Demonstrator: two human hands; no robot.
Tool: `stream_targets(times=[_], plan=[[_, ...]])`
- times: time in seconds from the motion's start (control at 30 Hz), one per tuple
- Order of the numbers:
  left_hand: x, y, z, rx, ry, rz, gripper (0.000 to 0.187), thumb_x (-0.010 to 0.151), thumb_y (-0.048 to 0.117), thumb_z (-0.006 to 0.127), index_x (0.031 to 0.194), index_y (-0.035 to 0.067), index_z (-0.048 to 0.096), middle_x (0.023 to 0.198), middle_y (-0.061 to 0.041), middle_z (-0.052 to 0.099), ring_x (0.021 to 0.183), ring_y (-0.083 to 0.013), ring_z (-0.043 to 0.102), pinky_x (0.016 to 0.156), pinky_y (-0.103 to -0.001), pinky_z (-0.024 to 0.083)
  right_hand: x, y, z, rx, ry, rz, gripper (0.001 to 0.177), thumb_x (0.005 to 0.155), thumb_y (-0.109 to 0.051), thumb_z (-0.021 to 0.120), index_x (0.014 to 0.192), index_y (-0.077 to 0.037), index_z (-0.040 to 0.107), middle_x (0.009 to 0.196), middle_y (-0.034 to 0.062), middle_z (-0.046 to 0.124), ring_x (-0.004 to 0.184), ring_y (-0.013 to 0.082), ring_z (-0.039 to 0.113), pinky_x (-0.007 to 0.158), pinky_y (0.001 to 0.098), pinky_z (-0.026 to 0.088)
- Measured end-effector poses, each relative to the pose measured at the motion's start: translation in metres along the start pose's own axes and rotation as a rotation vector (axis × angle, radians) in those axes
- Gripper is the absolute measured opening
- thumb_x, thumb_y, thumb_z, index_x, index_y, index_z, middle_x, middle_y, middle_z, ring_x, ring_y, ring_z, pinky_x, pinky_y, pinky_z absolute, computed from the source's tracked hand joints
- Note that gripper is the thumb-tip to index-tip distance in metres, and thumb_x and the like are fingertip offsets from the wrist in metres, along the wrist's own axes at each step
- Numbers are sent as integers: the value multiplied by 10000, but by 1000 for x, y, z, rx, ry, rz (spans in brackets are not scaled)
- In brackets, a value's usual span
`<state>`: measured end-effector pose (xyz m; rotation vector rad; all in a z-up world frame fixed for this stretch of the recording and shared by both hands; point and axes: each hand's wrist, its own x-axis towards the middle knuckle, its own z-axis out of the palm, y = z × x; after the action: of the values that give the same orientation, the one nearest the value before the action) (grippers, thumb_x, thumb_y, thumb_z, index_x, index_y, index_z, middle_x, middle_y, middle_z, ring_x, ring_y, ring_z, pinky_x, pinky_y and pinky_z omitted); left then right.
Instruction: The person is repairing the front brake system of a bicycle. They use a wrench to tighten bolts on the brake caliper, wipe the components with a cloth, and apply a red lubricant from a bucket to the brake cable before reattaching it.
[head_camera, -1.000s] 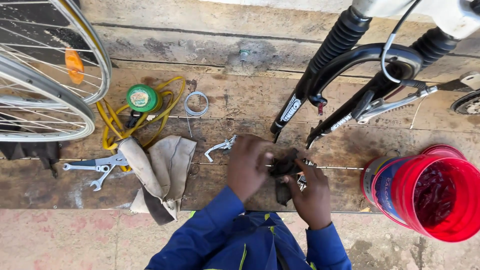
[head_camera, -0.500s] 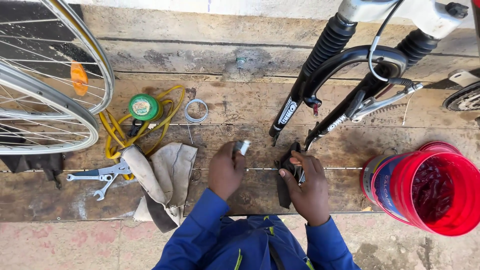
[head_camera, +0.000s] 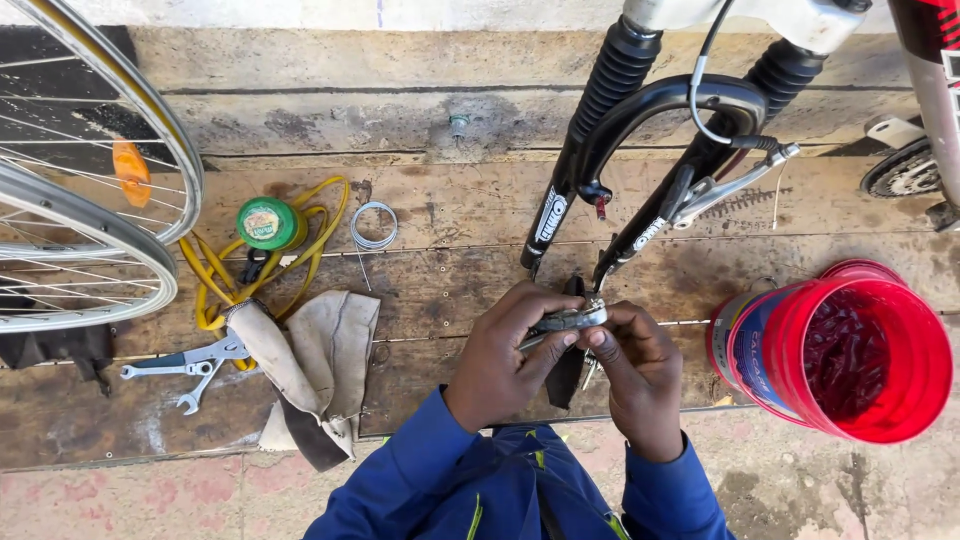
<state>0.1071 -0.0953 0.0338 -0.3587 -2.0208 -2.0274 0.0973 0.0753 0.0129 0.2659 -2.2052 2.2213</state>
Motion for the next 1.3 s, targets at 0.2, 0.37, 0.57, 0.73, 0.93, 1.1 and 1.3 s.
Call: stream_targets(times=[0.2, 0.37, 0.57, 0.73, 0.93, 1.1, 1.3], plan=[[2, 4, 2, 80, -6, -35, 392, 1009, 334, 492, 1183, -5, 586, 1098, -163, 622, 997, -304, 637, 841, -401, 536, 2, 1, 6, 48, 60, 56, 142, 908, -89, 677, 1004, -61, 576, 884, 63, 645, 800, 122, 615, 747, 238, 521], [15, 12, -17, -8, -21, -17, 293, 919, 82, 644, 1197, -6, 612, 933, -224, 631, 847, -430, 673, 707, -496, 577, 16, 3, 2, -8, -20, -36, 328, 839, 39, 675, 1151, 79, 585, 852, 155, 684, 784, 180, 674, 777, 325, 527], [38, 13, -30, 291, -71, 86, 321, 876, 98, 694, 1165, -2, 596, 929, -225, 652, 791, -456, 683, 667, -526, 572, 31, 4, 12, 33, 48, -63, 308, 839, 62, 680, 1133, 98, 598, 846, 184, 679, 770, 184, 670, 734, 304, 541], [63, 8, -30, 481, -70, 190, 316, 911, 179, 656, 1184, 42, 575, 912, -183, 632, 803, -436, 674, 687, -525, 565, 51, -9, 34, 50, 167, -132, 270, 896, 43, 653, 1150, 106, 588, 859, 164, 670, 758, 142, 668, 699, 241, 559], [79, 4, -31, 533, -88, 203, 310, 934, 211, 632, 1195, 61, 560, 905, -160, 617, 813, -427, 669, 687, -530, 556, 61, -2, 39, 65, 270, -148, 262, 912, 19, 656, 1147, 107, 582, 841, 167, 673, 735, 142, 680, 665, 226, 568], [86, 0, -31, 545, -97, 187, 328, 909, 214, 669, 1185, 55, 591, 885, -147, 634, 815, -416, 669, 694, -502, 548, 64, 8, 38, 93, 306, -129, 251, 896, 43, 664, 1125, 113, 591, 834, 191, 676, 714, 162, 684, 644, 241, 572], [92, 0, -32, 515, -105, 181, 327, 912, 202, 677, 1193, 54, 597, 885, -153, 637, 815, -422, 661, 687, -506, 546, 68, 6, 40, 102, 308, -121, 250, 897, 42, 664, 1125, 111, 592, 827, 185, 675, 716, 155, 685, 647, 248, 577]])
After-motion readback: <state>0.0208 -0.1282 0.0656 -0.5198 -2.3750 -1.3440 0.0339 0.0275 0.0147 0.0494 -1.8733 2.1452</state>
